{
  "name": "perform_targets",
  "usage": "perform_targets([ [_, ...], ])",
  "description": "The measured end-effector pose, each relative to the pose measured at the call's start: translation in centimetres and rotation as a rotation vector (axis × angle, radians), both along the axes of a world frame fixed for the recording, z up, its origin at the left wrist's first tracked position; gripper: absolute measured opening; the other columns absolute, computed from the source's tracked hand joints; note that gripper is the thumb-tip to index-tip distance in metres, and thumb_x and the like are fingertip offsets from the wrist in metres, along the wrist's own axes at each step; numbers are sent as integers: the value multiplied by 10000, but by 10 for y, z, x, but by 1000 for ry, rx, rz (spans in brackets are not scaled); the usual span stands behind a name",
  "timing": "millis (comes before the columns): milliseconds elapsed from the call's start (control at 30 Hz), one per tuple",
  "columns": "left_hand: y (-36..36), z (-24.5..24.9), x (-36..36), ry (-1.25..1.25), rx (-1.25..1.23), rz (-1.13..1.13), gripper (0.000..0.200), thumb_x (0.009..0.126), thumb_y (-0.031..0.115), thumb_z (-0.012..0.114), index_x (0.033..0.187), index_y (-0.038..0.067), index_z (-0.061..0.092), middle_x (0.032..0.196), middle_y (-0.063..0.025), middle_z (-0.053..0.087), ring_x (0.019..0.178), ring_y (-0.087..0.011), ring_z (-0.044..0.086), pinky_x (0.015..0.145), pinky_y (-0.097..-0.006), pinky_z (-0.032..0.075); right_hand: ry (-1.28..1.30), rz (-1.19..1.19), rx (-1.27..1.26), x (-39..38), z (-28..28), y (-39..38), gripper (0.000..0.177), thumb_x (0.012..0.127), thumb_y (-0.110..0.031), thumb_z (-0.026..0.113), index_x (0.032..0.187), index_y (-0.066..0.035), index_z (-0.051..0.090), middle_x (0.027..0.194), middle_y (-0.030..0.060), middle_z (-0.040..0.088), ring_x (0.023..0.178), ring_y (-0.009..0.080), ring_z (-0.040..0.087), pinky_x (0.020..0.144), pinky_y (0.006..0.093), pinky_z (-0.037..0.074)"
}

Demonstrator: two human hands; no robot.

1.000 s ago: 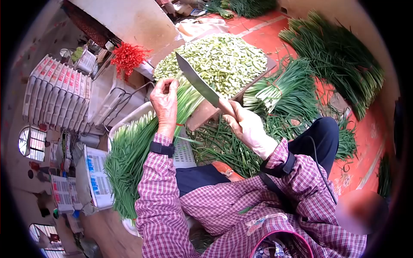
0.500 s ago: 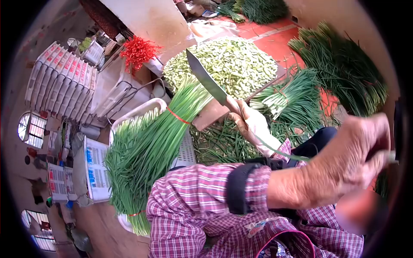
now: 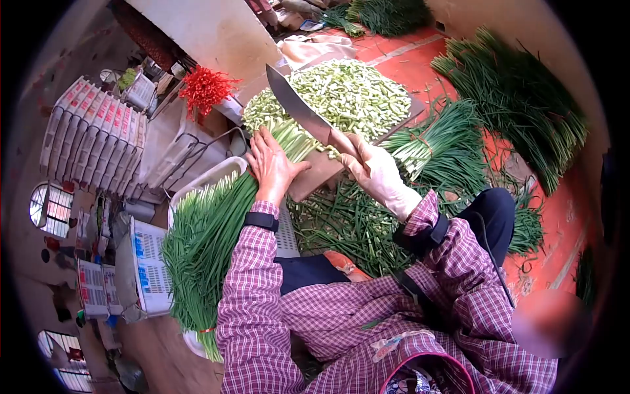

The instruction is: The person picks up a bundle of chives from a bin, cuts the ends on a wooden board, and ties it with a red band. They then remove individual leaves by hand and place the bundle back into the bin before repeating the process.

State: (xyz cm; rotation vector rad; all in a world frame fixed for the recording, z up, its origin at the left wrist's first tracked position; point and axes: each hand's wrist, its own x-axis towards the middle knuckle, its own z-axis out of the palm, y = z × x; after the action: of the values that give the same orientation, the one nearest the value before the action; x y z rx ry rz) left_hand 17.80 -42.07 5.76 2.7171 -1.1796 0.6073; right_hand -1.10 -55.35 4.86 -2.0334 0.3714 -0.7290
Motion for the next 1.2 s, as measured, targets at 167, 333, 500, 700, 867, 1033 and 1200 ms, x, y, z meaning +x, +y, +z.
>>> perform_targets([
  [167,0,17,29,258,57,51,1103,538,415,903,1363,-64,351,1277,-253,522,1190,-386,519,1000,-485,410,0,-36,-40,-18,26,-14,424,932,-245,606,1311,-94,491,1001,187,673,942,371,661,778,420,530],
  [333,-2,19,39,265,75,6,794,550,358,877,1148,-25,521,1124,-254,615,1053,-403,606,888,-468,504,-10,-67,-187,-16,16,-3,347,944,-232,605,1238,-73,512,921,151,686,825,328,685,698,391,537],
  [500,-4,22,43,304,74,-2,699,559,338,863,1071,-24,553,1083,-239,640,1037,-396,618,886,-467,506,78,9,-244,-1,6,5,248,931,-230,620,1113,-75,556,867,120,681,724,299,683,605,383,531],
  [700,-1,19,51,334,38,-46,837,538,381,868,1161,-67,535,1109,-281,622,1063,-412,611,914,-480,491,131,-6,-435,14,-3,3,197,912,-229,609,1007,-68,544,794,146,648,666,333,660,557,430,516],
  [867,-1,20,48,323,59,-50,921,512,408,873,1202,-90,520,1134,-292,618,1060,-408,622,911,-473,503,84,-38,-515,24,-14,5,200,914,-228,592,960,-47,521,712,171,635,629,350,652,538,452,505],
  [1033,-6,16,51,306,95,-30,878,512,411,867,1162,-89,552,1077,-280,646,991,-408,653,853,-467,534,159,65,-518,24,-2,-7,200,908,-216,594,945,-42,502,653,167,627,611,357,647,543,460,505],
  [1200,-9,17,50,276,107,-26,731,532,363,844,1059,-73,586,989,-267,666,923,-397,671,807,-464,548,220,159,-570,32,18,-22,201,915,-205,578,968,-29,496,646,162,633,599,370,646,539,466,503],
])
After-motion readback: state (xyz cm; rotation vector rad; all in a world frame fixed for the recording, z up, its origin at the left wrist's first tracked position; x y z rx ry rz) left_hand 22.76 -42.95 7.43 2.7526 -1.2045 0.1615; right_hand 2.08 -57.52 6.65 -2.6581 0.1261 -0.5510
